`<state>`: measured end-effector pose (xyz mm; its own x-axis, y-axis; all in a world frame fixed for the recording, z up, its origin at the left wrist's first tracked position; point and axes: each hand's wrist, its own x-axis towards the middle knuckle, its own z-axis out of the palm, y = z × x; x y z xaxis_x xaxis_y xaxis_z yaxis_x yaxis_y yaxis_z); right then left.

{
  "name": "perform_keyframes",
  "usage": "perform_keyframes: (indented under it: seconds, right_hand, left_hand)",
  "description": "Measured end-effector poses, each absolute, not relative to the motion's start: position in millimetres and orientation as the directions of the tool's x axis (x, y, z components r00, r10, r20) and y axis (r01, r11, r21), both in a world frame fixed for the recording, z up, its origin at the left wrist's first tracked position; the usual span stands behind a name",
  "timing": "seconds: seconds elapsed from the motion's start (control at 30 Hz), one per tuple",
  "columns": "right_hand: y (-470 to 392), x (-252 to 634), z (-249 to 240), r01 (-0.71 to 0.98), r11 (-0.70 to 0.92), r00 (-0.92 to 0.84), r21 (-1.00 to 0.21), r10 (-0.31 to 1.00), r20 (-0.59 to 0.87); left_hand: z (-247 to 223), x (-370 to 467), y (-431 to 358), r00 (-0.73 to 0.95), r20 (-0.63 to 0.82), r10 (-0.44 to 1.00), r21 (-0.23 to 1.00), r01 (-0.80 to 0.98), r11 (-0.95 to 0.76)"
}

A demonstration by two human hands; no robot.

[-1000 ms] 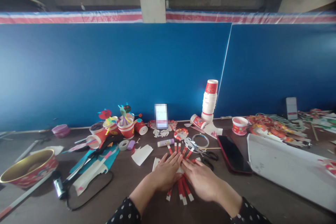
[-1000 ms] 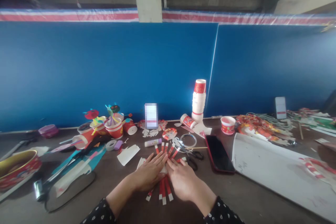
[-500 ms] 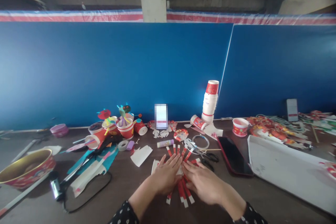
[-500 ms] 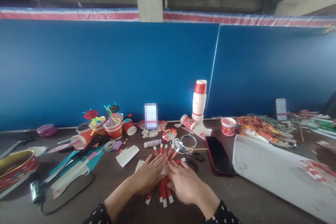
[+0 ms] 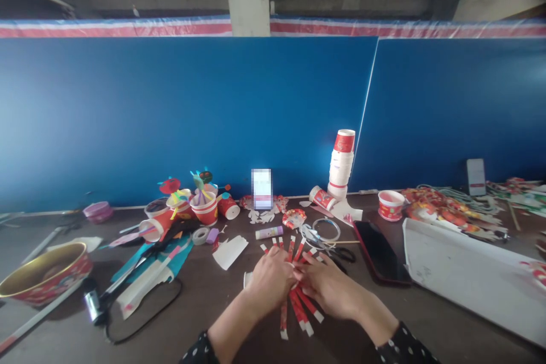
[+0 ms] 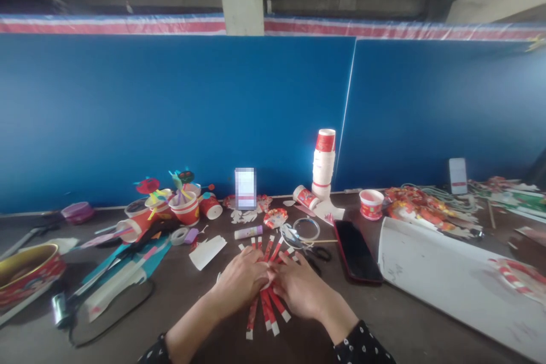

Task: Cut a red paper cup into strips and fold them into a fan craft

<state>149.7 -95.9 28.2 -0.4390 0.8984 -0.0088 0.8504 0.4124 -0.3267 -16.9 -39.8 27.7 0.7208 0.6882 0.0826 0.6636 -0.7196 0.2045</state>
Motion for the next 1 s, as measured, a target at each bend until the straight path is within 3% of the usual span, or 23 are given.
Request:
perform_keyframes:
  seconds: [0.13, 0.27, 0.37, 0.47, 0.8, 0.9, 1.0]
  right_hand:
    - [-95.2, 150.7, 25.0, 0.851, 0.41, -0.437, -0.328, 0.9, -0.007]
    - [-95.5, 150.9, 24.1, 0.857, 0.413, -0.438, -0.308, 0.899, -0.013]
    - [-96.2, 148.7, 26.7, 0.862, 0.422, -0.442, -0.279, 0.897, -0.009]
    - [-97.1, 145.7, 29.3, 0.867, 0.425, -0.44, -0.261, 0.898, 0.0]
    - [-93.8, 151.9, 20.1, 0.848, 0.399, -0.421, -0.35, 0.907, 0.014]
    - [-86.2, 156.5, 15.3, 0.805, 0.41, -0.375, -0.428, 0.912, 0.168]
    - [-77.8, 162.3, 12.1, 0.749, 0.401, -0.187, -0.527, 0.892, 0.412]
  left_hand:
    - [33.4, -18.7, -43.9, 0.693, -0.024, 0.72, 0.277, 0.697, -0.662]
    - [32.8, -21.4, -44.5, 0.673, -0.035, 0.738, 0.323, 0.707, -0.629]
    - [28.1, -23.1, -38.9, 0.757, 0.001, 0.654, 0.291, 0.625, -0.724]
    - [21.9, -24.6, -31.2, 0.757, 0.105, 0.645, 0.345, 0.58, -0.738]
    - [21.7, -28.0, -23.4, 0.813, 0.084, 0.577, 0.361, 0.515, -0.778]
    - [21.8, -30.8, -20.9, 0.783, 0.131, 0.608, 0.397, 0.521, -0.756]
    - [21.5, -33.3, -17.7, 0.681, 0.201, 0.704, 0.454, 0.572, -0.683]
